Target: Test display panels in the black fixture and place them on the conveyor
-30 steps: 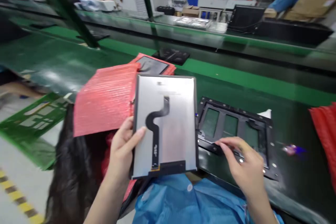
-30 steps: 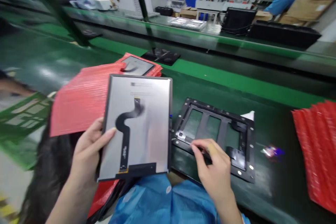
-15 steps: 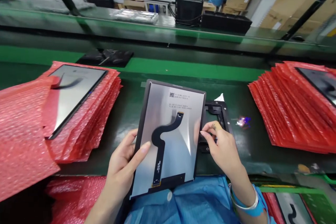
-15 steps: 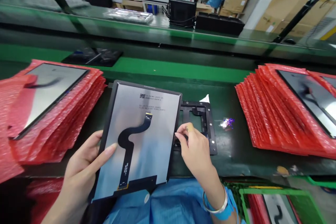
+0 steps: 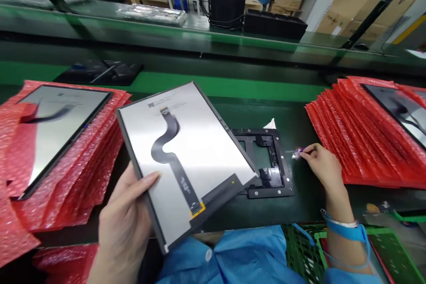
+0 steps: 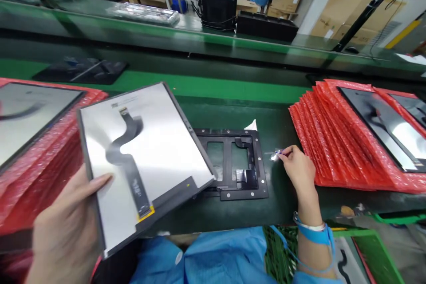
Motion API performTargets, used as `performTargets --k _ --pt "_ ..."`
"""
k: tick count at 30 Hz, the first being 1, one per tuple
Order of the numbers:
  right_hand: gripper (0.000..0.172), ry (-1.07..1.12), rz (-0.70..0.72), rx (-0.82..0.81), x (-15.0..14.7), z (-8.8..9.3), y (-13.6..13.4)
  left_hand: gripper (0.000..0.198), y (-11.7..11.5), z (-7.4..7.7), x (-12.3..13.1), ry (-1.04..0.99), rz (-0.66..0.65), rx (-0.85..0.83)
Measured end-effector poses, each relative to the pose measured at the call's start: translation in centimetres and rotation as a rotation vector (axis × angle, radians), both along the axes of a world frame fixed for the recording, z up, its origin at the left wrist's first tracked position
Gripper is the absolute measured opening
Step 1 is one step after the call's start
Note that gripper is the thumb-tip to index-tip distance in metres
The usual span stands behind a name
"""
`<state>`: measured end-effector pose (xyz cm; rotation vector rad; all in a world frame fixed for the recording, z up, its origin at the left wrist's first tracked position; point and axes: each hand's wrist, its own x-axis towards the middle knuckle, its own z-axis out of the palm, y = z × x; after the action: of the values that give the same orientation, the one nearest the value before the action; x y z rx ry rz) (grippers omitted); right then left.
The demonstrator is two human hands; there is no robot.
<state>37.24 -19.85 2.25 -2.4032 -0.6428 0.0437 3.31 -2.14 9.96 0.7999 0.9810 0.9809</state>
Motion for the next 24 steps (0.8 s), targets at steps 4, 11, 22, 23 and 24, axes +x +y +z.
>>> performTargets --k 4,11,22,23,24 --pt "0.03 -0.228 0.198 0.277 -5.5 2.4 0.9 0.046 -0.2 -0.7 1.3 -0.04 -0.121 -0.016" --pt "0.032 -0.703 1.116 0.362 -14.2 6.0 4.1 0.044 -1.7 -0.6 3.2 -0.144 -0.394 0.01" --pt "0.017 0.27 0.027 0.851 -7.1 3.0 4.5 0.058 5.4 -5.4 -1.0 0.216 -0.252 0.476" --pt "0.018 0.402 -0.021 0.782 -6.6 2.7 4.3 0.059 5.9 -6.3 -1.4 0.28 -0.276 0.476" --pt "0.019 0.502 -0.044 0.718 -6.3 2.4 4.0 0.06 6.2 -7.0 -1.6 0.334 -0.312 0.484"
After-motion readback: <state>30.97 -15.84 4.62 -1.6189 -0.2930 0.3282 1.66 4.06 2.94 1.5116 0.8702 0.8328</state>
